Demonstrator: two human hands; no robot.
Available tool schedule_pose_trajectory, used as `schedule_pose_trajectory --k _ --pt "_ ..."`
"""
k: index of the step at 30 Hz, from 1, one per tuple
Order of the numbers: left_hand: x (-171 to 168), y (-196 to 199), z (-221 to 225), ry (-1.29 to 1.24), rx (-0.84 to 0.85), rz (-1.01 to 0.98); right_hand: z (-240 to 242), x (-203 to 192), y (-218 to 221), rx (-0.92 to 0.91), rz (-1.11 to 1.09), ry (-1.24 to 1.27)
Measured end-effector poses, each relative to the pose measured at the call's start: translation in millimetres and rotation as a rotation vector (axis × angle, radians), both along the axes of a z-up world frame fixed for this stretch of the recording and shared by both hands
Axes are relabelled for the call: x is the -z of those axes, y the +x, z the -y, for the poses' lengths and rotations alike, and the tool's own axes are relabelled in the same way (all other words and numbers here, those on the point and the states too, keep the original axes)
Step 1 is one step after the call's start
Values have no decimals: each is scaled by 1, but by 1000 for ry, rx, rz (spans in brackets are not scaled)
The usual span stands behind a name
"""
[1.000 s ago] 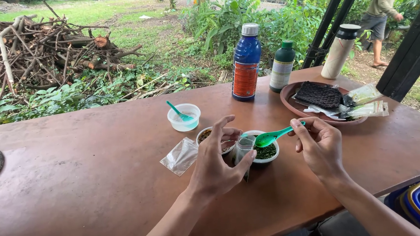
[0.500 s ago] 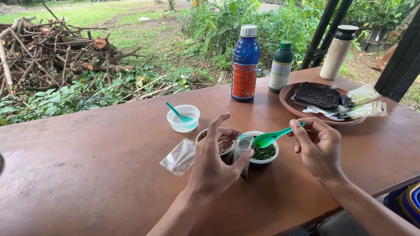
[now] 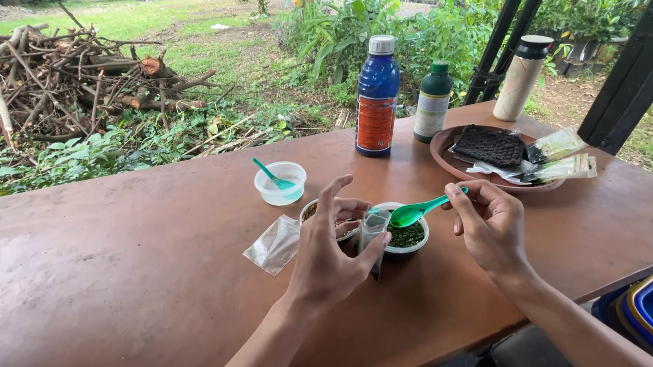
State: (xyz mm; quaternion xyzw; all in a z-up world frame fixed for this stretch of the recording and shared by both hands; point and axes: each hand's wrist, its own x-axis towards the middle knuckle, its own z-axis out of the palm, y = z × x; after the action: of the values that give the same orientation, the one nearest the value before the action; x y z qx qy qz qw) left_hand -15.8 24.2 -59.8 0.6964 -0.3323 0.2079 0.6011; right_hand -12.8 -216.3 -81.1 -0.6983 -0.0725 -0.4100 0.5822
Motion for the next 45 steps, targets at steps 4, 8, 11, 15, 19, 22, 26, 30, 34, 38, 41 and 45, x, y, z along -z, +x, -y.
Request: schedule_pose_trajectory --k 4,8,11,15,19,22,26,30,34,38,41,45 --pt "3 -3 -10 -20 19 -19 -9 3 -4 -1 -16 -6" --pt "20 -6 -9 -30 21 -6 -8 20 -6 -4 -21 -15" --pt "16 -5 -10 -31 20 -17 -9 18 -3 -7 -27 -13" --pt "13 -4 -8 -39 29 -34 -7 15 -1 -7 -41 -4" --pt "14 -5 -8 -53 21 -45 -8 15 -1 -19 -42 6" --pt "11 -3 -5 -61 21 -53 -8 10 -2 -16 -51 9" --pt "18 -4 -10 -59 24 -67 -13 17 -2 -17 -74 15" --pt "20 -4 -11 -63 26 -69 -15 17 -2 -23 -88 12" --pt "30 -4 -16 -63 33 -66 -20 27 -3 -14 -89 7" --pt "42 -6 -19 -73 49 -54 -25 38 -4 -12 -80 16" --pt "53 -7 -28 -74 48 -60 -37 43 -9 2 -89 -1" --pt "57 -7 -25 -67 44 -58 -33 50 -8 5 -85 5"
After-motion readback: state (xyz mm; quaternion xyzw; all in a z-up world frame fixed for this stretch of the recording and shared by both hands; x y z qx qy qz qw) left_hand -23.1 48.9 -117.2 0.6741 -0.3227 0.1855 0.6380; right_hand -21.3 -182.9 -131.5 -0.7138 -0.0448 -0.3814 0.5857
